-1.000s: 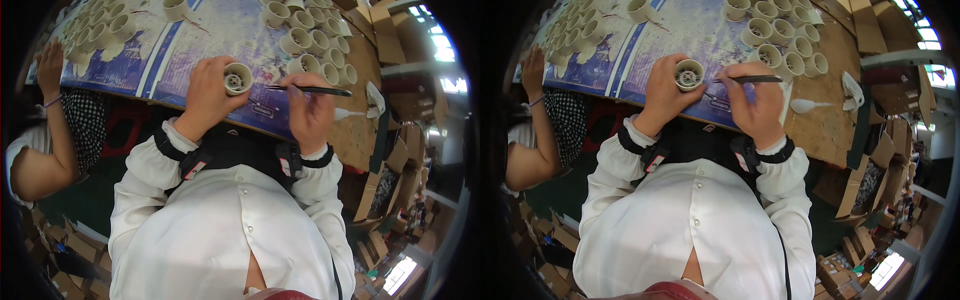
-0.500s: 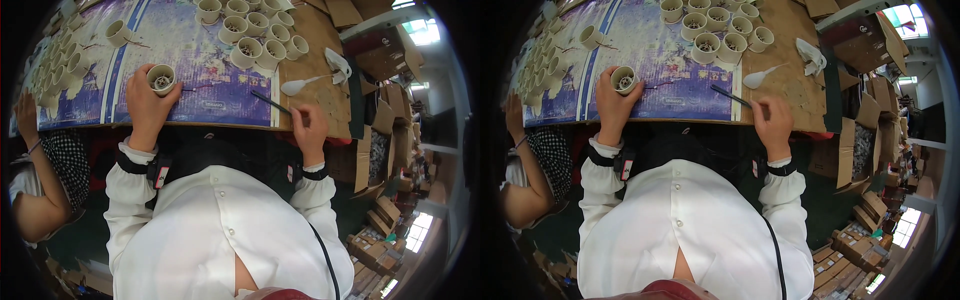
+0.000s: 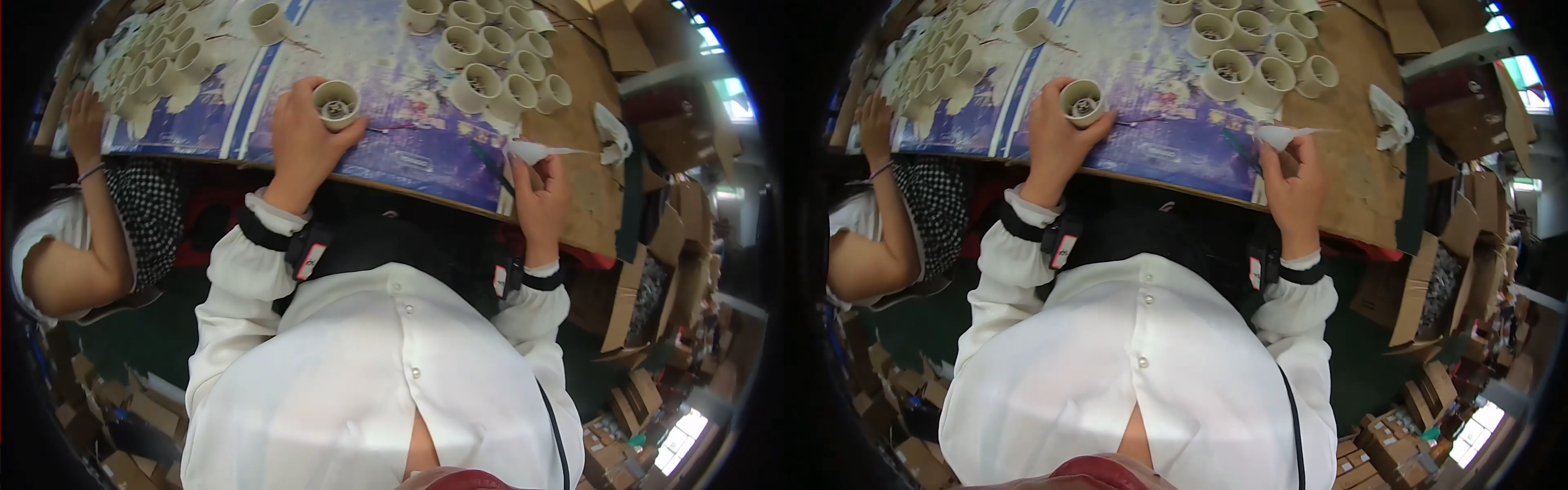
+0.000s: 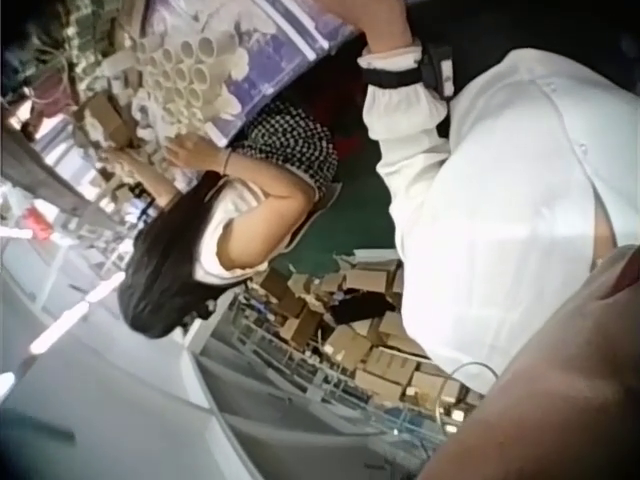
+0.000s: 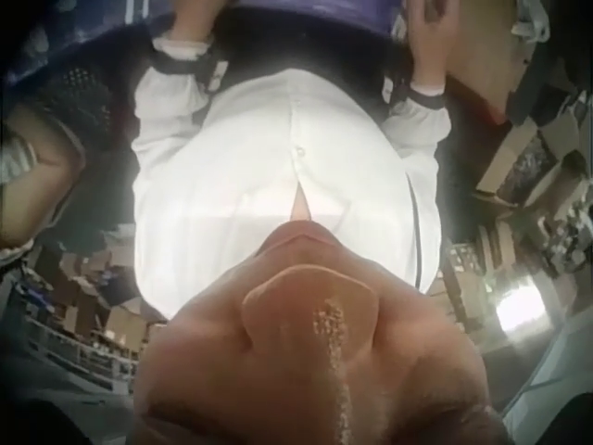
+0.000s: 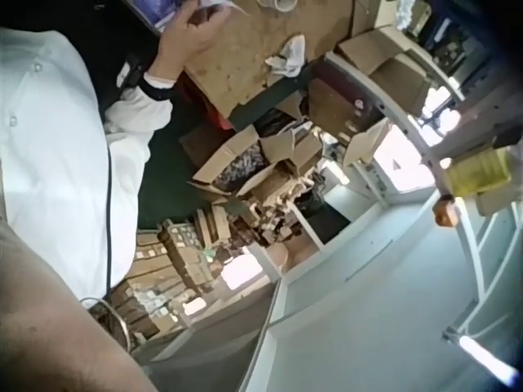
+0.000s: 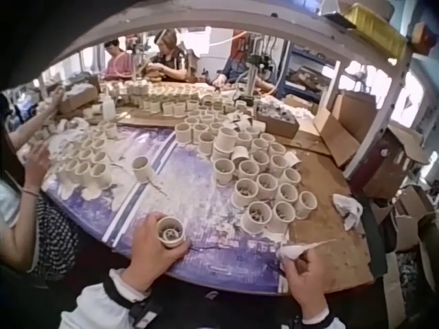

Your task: The person picks up a white plastic housing and applies glue from a squeeze bottle to the internal components. They then use tweezers to position a wire inside the housing before applying more glue and setting the housing back on the table.

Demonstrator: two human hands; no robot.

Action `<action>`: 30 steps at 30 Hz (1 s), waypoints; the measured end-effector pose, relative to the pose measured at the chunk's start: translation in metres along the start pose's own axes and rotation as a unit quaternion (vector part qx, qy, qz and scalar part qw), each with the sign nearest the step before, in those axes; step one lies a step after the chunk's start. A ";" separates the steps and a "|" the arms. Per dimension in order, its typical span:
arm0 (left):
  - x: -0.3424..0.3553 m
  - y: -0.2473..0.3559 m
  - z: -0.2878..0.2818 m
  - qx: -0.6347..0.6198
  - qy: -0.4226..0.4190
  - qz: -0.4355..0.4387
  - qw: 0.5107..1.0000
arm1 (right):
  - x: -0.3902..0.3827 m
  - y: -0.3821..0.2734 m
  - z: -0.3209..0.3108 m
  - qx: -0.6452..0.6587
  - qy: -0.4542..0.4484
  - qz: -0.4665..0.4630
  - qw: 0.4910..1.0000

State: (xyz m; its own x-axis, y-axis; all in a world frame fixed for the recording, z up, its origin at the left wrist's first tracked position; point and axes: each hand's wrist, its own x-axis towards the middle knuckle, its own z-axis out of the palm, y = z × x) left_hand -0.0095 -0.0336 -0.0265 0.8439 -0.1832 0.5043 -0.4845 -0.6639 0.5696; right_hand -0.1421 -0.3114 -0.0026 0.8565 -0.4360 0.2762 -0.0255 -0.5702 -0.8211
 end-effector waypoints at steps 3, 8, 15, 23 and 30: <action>-0.003 -0.005 -0.001 -0.004 -0.002 -0.002 1.000 | 0.000 -0.008 0.007 0.049 -0.027 -0.056 0.997; -0.005 -0.006 -0.004 -0.019 -0.024 -0.023 0.999 | -0.009 -0.022 0.024 -0.047 -0.060 -0.157 0.985; -0.008 -0.011 -0.011 -0.057 -0.062 0.007 0.996 | -0.017 -0.020 0.033 -0.060 -0.102 -0.174 0.978; -0.008 -0.012 -0.011 -0.039 -0.064 0.021 0.997 | -0.014 -0.021 0.038 -0.071 -0.110 -0.189 0.973; -0.008 -0.010 -0.011 -0.046 -0.054 0.027 0.997 | -0.010 -0.024 0.041 -0.080 -0.114 -0.202 0.970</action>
State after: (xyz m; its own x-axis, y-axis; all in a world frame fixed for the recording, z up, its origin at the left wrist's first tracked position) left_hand -0.0138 -0.0170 -0.0290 0.8330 -0.2970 0.4668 -0.5455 -0.5818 0.6033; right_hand -0.1293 -0.2646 -0.0061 0.9048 -0.0004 0.4258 0.2708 -0.7712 -0.5761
